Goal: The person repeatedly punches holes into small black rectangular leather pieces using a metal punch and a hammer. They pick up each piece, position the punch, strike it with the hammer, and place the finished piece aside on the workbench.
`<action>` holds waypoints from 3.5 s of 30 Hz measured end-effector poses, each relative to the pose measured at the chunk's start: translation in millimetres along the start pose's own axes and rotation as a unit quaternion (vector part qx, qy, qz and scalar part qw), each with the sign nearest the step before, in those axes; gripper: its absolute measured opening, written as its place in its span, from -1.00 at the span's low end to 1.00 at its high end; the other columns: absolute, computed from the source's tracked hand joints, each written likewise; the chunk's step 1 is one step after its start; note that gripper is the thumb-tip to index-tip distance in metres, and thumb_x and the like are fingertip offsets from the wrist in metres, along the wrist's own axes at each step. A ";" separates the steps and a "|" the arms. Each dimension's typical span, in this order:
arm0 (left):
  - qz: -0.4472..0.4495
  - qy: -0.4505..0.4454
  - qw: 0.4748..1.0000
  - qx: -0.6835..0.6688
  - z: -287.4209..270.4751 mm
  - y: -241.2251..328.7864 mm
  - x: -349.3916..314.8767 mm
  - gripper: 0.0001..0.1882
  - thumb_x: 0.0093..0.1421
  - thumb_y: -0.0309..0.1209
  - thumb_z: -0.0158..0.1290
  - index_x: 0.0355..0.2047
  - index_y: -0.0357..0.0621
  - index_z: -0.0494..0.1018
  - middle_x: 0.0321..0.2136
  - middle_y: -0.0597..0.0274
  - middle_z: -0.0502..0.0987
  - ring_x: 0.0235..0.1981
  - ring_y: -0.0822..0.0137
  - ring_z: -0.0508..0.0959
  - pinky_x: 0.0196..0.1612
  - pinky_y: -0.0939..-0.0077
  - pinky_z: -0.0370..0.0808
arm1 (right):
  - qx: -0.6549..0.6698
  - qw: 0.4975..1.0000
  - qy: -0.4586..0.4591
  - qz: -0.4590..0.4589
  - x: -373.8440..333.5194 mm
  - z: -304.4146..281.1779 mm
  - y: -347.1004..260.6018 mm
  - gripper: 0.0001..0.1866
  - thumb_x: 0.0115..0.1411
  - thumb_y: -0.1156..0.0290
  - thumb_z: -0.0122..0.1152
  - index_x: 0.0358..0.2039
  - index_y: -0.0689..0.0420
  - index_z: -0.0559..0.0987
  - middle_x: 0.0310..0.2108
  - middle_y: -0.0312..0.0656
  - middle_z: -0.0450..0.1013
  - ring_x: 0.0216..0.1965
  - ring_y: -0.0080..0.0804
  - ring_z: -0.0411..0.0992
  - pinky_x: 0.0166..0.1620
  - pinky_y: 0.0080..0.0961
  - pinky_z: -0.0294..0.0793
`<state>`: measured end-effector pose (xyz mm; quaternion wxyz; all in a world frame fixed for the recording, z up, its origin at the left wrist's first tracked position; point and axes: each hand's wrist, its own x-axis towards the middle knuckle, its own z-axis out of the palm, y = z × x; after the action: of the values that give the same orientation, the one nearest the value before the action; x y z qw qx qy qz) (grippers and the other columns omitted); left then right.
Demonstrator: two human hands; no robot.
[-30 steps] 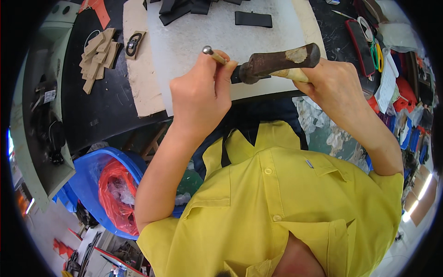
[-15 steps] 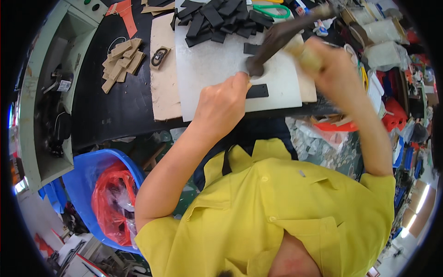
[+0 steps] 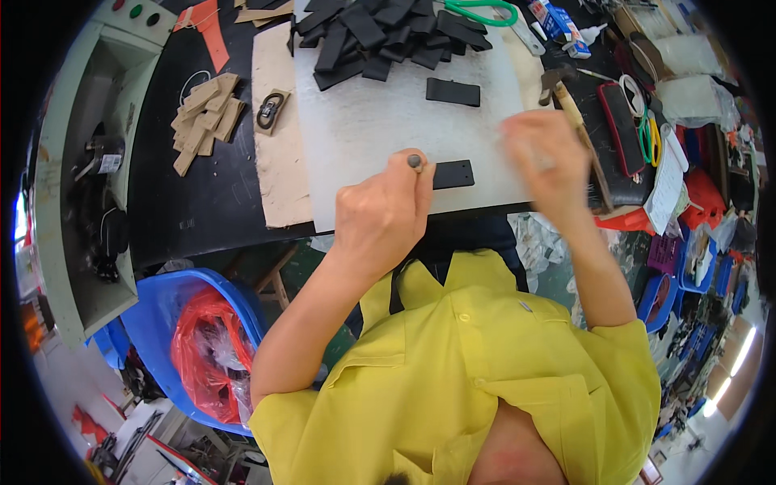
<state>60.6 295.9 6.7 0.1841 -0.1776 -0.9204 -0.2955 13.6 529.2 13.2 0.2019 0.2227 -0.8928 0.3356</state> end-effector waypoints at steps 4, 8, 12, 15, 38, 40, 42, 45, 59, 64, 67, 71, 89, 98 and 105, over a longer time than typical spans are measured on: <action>-0.170 0.034 0.943 -0.283 -14.2 -5.8 11.5 -0.88 0.21 -0.54 0.06 -0.26 -0.35 0.48 -0.37 0.14 0.61 -0.57 0.31 0.58 -0.46 0.49 0.45 | 0.013 0.993 -0.104 -0.049 1.9 23.4 -34.1 -0.77 -0.08 0.37 0.50 -0.36 0.03 0.67 -0.16 -0.36 0.51 -0.07 -0.20 0.41 -0.02 -0.34 0.30; -0.246 0.002 0.901 -0.356 -24.1 -22.1 13.0 -0.81 0.18 -0.55 0.07 -0.20 -0.36 0.51 -0.27 -0.01 0.60 -0.41 0.23 0.59 -0.26 0.41 0.48 | 0.013 0.996 -0.064 -0.063 1.5 19.8 -34.5 -0.80 -0.10 0.37 0.51 -0.43 0.03 0.66 -0.27 -0.36 0.54 -0.14 -0.27 0.44 -0.02 -0.39 0.26; -0.042 0.009 0.999 -0.019 6.1 -2.7 6.7 -0.72 -0.04 -0.55 0.25 -0.26 -0.22 0.52 -0.18 0.01 0.52 -0.30 0.02 0.47 -0.21 0.23 0.43 | 0.056 0.982 -0.058 0.170 20.8 -4.8 -14.0 -0.85 -0.03 0.42 0.48 -0.45 0.06 0.64 -0.36 -0.32 0.56 -0.19 -0.37 0.46 0.00 -0.36 0.25; -0.039 0.031 0.995 -0.089 10.9 5.3 -3.5 -0.79 -0.02 -0.57 0.22 -0.36 -0.18 0.44 -0.43 0.10 0.48 -0.35 -0.01 0.44 -0.31 0.18 0.39 | -0.217 0.971 -0.095 0.016 27.1 -5.4 17.6 -0.82 0.04 0.44 0.43 -0.31 0.07 0.64 -0.30 -0.30 0.55 -0.15 -0.35 0.46 0.04 -0.37 0.24; -0.094 0.135 0.986 0.033 -10.8 -104.5 83.2 -0.66 -0.11 -0.25 0.39 -0.36 -0.13 0.60 -0.44 0.20 0.61 -0.31 0.14 0.51 -0.19 0.30 0.45 | -0.012 0.993 -0.092 -0.072 68.4 14.8 -9.5 -0.75 -0.05 0.71 0.27 -0.31 0.18 0.61 -0.31 -0.12 0.45 -0.19 -0.08 0.40 -0.09 -0.25 0.33; -0.093 0.140 0.985 0.035 -9.5 -104.4 83.0 -0.78 -0.08 -0.38 0.33 -0.39 -0.13 0.60 -0.47 0.20 0.60 -0.36 0.15 0.49 -0.26 0.29 0.46 | -0.011 0.995 -0.079 -0.064 55.2 21.8 -6.6 -0.74 -0.04 0.74 0.24 -0.30 0.19 0.61 -0.35 -0.10 0.46 -0.28 -0.09 0.41 -0.16 -0.24 0.34; -0.101 0.155 0.983 0.023 -14.6 -103.4 74.5 -0.82 -0.06 -0.43 0.29 -0.39 -0.13 0.61 -0.47 0.20 0.60 -0.37 0.17 0.49 -0.29 0.31 0.46 | -0.035 0.988 -0.094 -0.117 37.1 31.4 -10.8 -0.70 -0.09 0.71 0.27 -0.29 0.16 0.63 -0.41 -0.13 0.46 -0.34 -0.14 0.41 -0.22 -0.24 0.34; -0.105 0.187 0.977 0.012 -20.5 -98.8 68.9 -0.84 -0.03 -0.48 0.26 -0.38 -0.14 0.60 -0.49 0.20 0.59 -0.38 0.19 0.49 -0.30 0.33 0.46 | 0.170 0.934 -0.241 -0.200 14.5 32.1 -37.7 -0.65 -0.19 0.63 0.35 -0.29 0.11 0.65 -0.49 -0.18 0.46 -0.41 -0.21 0.42 -0.31 -0.29 0.36; -0.148 -0.040 0.981 -0.123 -15.1 -29.2 17.4 -0.67 0.00 -0.35 0.33 -0.22 -0.12 0.53 -0.34 0.11 0.55 -0.37 0.01 0.61 -0.39 0.27 0.55 | 0.205 0.940 -0.104 0.254 -22.6 -19.1 13.9 -0.88 0.12 0.59 0.28 -0.29 0.28 0.61 -0.46 -0.25 0.54 -0.40 -0.56 0.47 -0.30 -0.60 0.42; -0.130 -0.080 0.981 -0.122 -27.3 -30.6 3.4 -0.43 -0.05 -0.41 0.41 -0.01 -0.17 0.47 -0.10 0.20 0.62 -0.71 0.41 0.32 -0.58 0.55 0.33 | 0.287 0.856 -0.145 0.406 27.0 -32.7 -13.8 -0.83 0.21 0.47 0.30 -0.21 0.27 0.63 -0.45 -0.33 0.53 -0.49 -0.69 0.44 -0.42 -0.73 0.42; -0.080 -0.050 0.992 -0.081 -23.1 -27.5 10.3 -0.50 -0.07 -0.50 0.39 -0.10 -0.21 0.48 -0.22 0.16 0.65 -0.36 0.18 0.68 -0.41 0.45 0.56 | 0.333 0.836 -0.147 0.410 34.2 -27.9 -9.3 -0.82 0.21 0.44 0.32 -0.25 0.30 0.64 -0.49 -0.32 0.53 -0.52 -0.69 0.45 -0.42 -0.72 0.45; -0.062 -0.035 0.994 -0.082 -17.0 -27.6 4.2 -0.48 -0.09 -0.52 0.41 -0.09 -0.20 0.47 -0.22 0.20 0.66 -0.50 0.33 0.49 -0.51 0.55 0.41 | 0.347 0.837 -0.146 0.397 29.7 -23.6 -12.9 -0.83 0.20 0.45 0.33 -0.26 0.30 0.64 -0.50 -0.32 0.52 -0.53 -0.69 0.46 -0.42 -0.72 0.48; -0.061 -0.046 0.995 -0.064 -10.0 -17.0 6.8 -0.54 -0.07 -0.48 0.42 -0.15 -0.25 0.50 -0.27 0.21 0.66 -0.59 0.35 0.46 -0.57 0.59 0.37 | 0.002 0.987 -0.140 -0.076 -7.2 -28.2 12.3 -0.79 -0.09 0.59 0.44 -0.39 0.18 0.61 -0.30 -0.16 0.55 -0.27 -0.17 0.52 -0.23 -0.37 0.49; -0.023 -0.030 0.996 -0.082 -3.6 -17.2 0.9 -0.54 -0.06 -0.45 0.42 -0.15 -0.24 0.50 -0.27 0.21 0.66 -0.58 0.35 0.46 -0.56 0.59 0.38 | 0.017 0.994 -0.105 0.039 -18.4 -20.9 3.1 -0.70 -0.02 0.58 0.43 -0.22 0.15 0.64 -0.42 -0.23 0.51 -0.36 -0.36 0.49 -0.29 -0.48 0.45; -0.045 -0.035 0.994 -0.092 1.0 -19.0 0.6 -0.40 -0.08 -0.39 0.45 -0.04 -0.17 0.44 -0.25 0.33 0.69 -0.79 0.59 0.09 -0.69 0.69 0.11 | 0.278 0.863 -0.285 0.312 39.2 -12.5 -22.2 -0.86 0.17 0.50 0.31 -0.28 0.29 0.65 -0.47 -0.23 0.59 -0.43 -0.64 0.50 -0.32 -0.67 0.48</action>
<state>51.6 282.2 -2.8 0.1211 -0.1624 -0.9025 -0.3802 -4.1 512.6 53.1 -0.2467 0.0654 -0.8037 0.5375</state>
